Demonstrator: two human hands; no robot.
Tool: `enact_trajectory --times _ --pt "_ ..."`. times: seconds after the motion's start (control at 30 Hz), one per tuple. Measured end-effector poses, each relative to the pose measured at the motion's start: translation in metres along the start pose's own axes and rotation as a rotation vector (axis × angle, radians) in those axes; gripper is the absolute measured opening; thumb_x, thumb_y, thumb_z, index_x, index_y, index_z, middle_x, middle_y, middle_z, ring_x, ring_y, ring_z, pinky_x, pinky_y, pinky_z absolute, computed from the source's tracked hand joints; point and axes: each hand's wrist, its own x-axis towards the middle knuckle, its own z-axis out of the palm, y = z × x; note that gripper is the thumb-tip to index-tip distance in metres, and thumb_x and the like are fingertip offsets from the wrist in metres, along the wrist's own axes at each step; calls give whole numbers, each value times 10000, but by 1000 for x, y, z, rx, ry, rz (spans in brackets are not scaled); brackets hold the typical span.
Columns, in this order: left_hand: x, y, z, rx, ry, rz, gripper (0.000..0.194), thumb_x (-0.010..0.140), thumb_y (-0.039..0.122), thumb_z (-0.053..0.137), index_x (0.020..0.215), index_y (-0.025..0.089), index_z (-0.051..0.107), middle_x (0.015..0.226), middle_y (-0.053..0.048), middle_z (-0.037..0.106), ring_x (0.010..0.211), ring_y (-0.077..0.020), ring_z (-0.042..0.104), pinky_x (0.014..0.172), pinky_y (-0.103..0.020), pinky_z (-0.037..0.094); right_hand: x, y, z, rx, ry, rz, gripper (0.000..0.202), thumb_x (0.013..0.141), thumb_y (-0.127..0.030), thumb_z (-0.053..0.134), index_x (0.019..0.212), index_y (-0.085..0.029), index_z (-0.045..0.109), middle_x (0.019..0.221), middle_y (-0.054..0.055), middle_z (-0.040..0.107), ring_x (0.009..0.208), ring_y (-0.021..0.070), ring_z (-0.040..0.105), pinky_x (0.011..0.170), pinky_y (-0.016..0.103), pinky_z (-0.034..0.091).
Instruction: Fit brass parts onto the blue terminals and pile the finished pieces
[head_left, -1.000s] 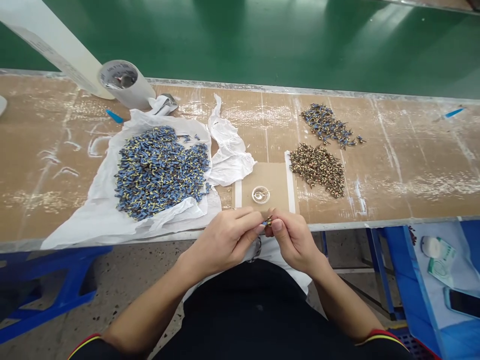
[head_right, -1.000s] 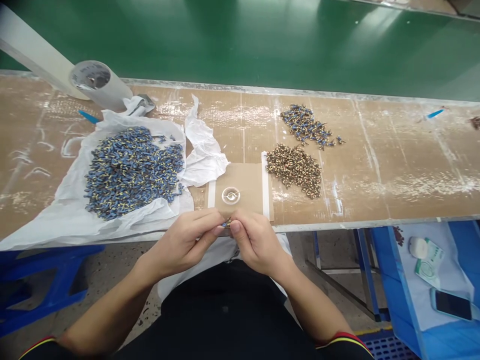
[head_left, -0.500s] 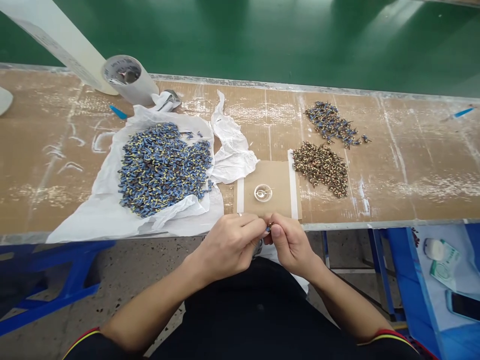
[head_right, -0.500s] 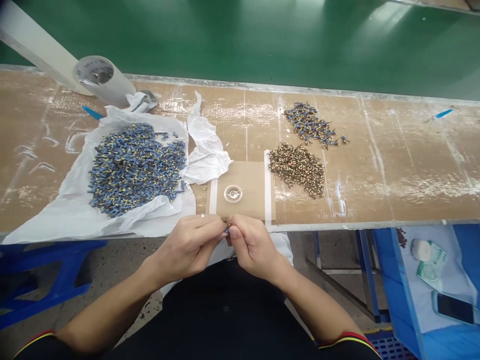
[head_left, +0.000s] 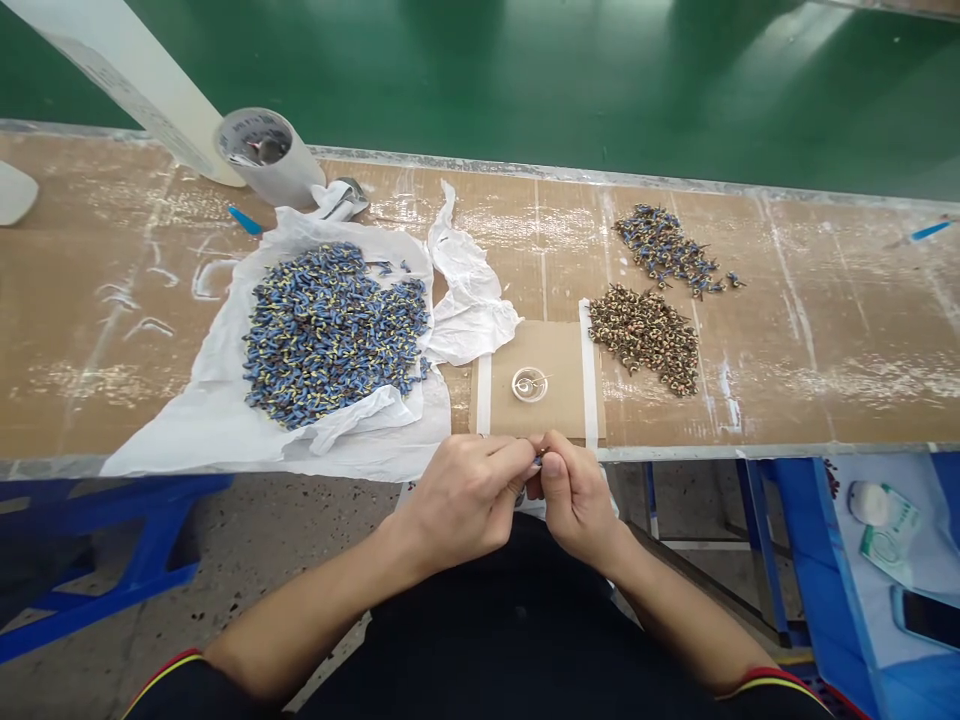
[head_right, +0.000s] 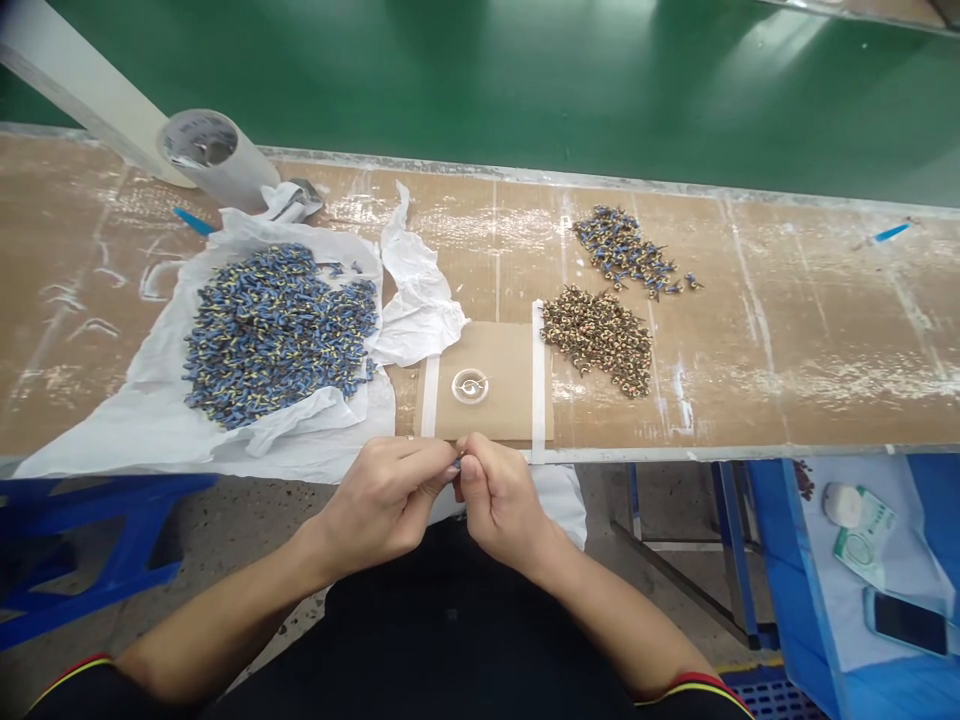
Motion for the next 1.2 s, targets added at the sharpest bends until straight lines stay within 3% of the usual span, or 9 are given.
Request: enact_trajectory --times 0.3,0.43,0.53,0.77,0.87,0.97,1.07,1.13,1.2 --pt "9 -3 -13 -211 7 -129 272 990 166 433 758 174 573 681 -7 646 591 -109 592 568 -215 436 23 -2 -12 244 -119 136 425 1054 -445 305 758 -209 500 675 3 551 618 131 546 598 270 443" --pt "8 -6 -15 -233 8 -179 290 1001 214 449 749 167 585 624 12 584 545 -101 531 532 -210 401 23 -4 -19 281 -79 196 474 1044 -493 304 752 -200 534 702 18 557 641 138 538 615 280 454" --pt "4 -10 -12 -227 2 -200 297 1006 225 453 743 162 574 621 16 564 544 -97 511 530 -210 383 21 -3 -21 310 -39 245 400 1032 -497 357 844 -203 553 754 20 575 661 136 544 592 264 450" --pt "15 -4 -7 -43 -10 -100 288 1006 210 449 735 170 538 631 12 568 559 -112 529 534 -226 370 22 -11 -27 292 -35 319 221 958 -419 582 916 -204 555 755 -16 532 656 113 504 602 241 416" --pt "19 -9 -17 -24 -78 -59 209 1012 205 424 914 177 607 768 -13 671 667 -135 622 611 -229 448 26 -13 -37 283 -31 326 242 946 -431 591 890 -198 558 735 -20 524 636 111 498 590 239 412" --pt "14 -32 -38 103 23 -86 240 1006 268 447 1173 195 602 999 -53 724 854 -177 681 751 -262 505 34 4 -68 182 102 323 269 935 -456 590 874 -196 555 703 -24 537 606 112 507 573 239 414" --pt "2 -66 -68 408 337 -220 219 960 378 519 1065 220 626 1010 -61 702 922 -247 654 852 -355 493 48 42 -128 -113 402 299 301 919 -481 580 832 -195 550 677 -21 548 610 121 510 591 249 413" --pt "-7 -85 -85 586 372 -343 228 950 442 486 1020 258 601 986 -52 675 922 -282 620 902 -429 471 62 71 -174 -378 574 316 344 889 -514 568 765 -193 550 657 -12 556 607 133 508 596 264 410" --pt "-15 -98 -96 651 325 -433 280 950 457 389 1043 270 575 1021 -89 634 1000 -327 594 977 -496 425 80 98 -213 -459 662 329 348 849 -515 585 720 -195 540 641 -5 551 602 145 495 596 279 393"
